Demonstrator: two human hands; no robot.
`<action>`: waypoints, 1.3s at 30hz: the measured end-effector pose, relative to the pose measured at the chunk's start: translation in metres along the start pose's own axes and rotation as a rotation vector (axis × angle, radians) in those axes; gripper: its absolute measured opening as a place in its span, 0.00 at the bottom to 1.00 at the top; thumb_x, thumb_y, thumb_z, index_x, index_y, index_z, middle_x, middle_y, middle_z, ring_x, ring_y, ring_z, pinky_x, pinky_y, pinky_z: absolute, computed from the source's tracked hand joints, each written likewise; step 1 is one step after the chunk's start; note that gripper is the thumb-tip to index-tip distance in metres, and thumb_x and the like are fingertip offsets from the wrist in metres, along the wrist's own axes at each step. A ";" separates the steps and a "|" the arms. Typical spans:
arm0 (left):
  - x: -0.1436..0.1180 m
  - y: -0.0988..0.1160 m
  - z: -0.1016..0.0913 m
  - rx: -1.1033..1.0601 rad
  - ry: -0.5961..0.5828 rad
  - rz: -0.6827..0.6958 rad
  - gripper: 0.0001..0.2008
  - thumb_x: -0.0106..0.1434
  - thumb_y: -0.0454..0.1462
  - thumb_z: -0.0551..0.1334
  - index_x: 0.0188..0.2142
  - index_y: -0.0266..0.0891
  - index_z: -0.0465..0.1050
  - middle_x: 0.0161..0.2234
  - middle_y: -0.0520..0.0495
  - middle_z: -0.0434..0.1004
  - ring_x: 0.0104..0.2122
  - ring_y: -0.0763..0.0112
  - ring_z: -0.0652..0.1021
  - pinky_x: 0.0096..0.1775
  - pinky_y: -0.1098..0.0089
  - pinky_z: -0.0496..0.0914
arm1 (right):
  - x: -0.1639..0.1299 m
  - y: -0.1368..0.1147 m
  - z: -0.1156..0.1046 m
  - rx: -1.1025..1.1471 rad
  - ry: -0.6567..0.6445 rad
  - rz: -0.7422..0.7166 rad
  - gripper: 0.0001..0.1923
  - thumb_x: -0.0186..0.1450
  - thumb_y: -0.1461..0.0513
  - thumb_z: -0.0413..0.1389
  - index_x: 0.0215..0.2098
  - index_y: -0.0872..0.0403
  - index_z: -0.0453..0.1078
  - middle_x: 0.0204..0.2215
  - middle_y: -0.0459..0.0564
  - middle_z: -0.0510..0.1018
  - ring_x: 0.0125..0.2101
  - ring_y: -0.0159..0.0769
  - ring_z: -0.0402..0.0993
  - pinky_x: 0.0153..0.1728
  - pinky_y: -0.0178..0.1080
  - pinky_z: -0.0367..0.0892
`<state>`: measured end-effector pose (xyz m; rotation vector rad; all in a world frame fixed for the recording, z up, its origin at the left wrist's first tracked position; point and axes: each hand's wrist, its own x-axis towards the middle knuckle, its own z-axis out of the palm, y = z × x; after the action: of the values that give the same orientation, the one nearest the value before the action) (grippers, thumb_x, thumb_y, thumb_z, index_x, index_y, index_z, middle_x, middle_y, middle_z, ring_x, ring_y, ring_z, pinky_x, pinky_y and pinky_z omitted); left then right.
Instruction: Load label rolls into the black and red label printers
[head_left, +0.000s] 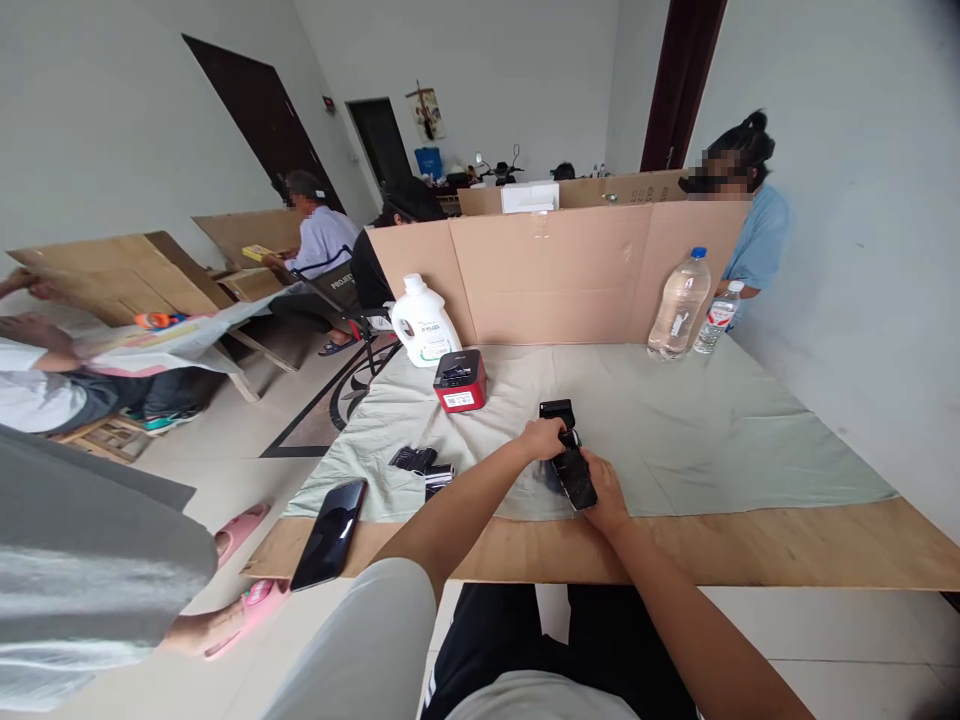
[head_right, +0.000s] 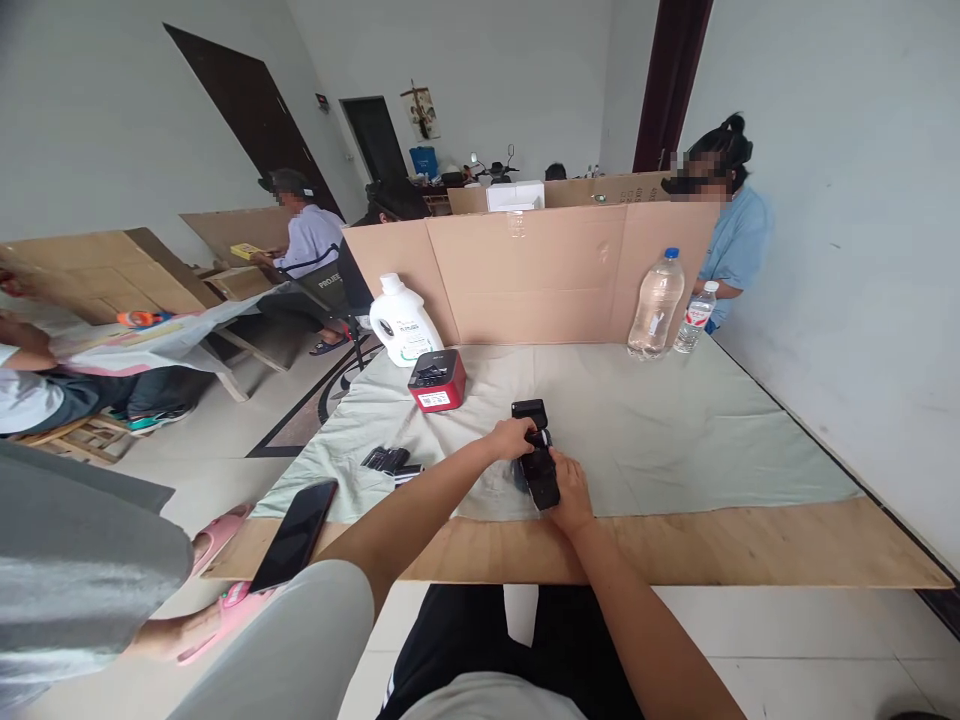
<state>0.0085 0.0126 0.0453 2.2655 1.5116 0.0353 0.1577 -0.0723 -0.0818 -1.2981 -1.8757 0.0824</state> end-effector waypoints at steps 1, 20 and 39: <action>0.000 0.004 0.001 0.084 0.001 -0.017 0.19 0.53 0.34 0.62 0.46 0.39 0.70 0.43 0.42 0.76 0.45 0.56 0.75 0.47 0.60 0.66 | 0.000 -0.001 0.001 -0.004 0.004 0.014 0.32 0.59 0.61 0.52 0.61 0.56 0.53 0.48 0.58 0.71 0.47 0.47 0.67 0.48 0.51 0.66; 0.008 -0.007 0.023 0.185 0.155 0.073 0.15 0.56 0.44 0.65 0.41 0.43 0.76 0.45 0.42 0.71 0.50 0.52 0.68 0.50 0.57 0.62 | 0.002 -0.011 0.000 0.042 0.023 0.106 0.35 0.62 0.49 0.53 0.62 0.55 0.52 0.53 0.60 0.69 0.51 0.49 0.67 0.50 0.54 0.65; 0.006 -0.040 0.043 -0.741 0.410 0.125 0.17 0.66 0.35 0.49 0.51 0.36 0.67 0.51 0.43 0.72 0.51 0.68 0.72 0.55 0.65 0.64 | -0.002 -0.014 -0.004 0.000 -0.022 0.073 0.27 0.56 0.60 0.59 0.53 0.52 0.64 0.51 0.59 0.67 0.50 0.47 0.68 0.48 0.50 0.68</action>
<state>-0.0138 0.0168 -0.0089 1.7838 1.2333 0.9769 0.1498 -0.0819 -0.0732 -1.3707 -1.8465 0.1348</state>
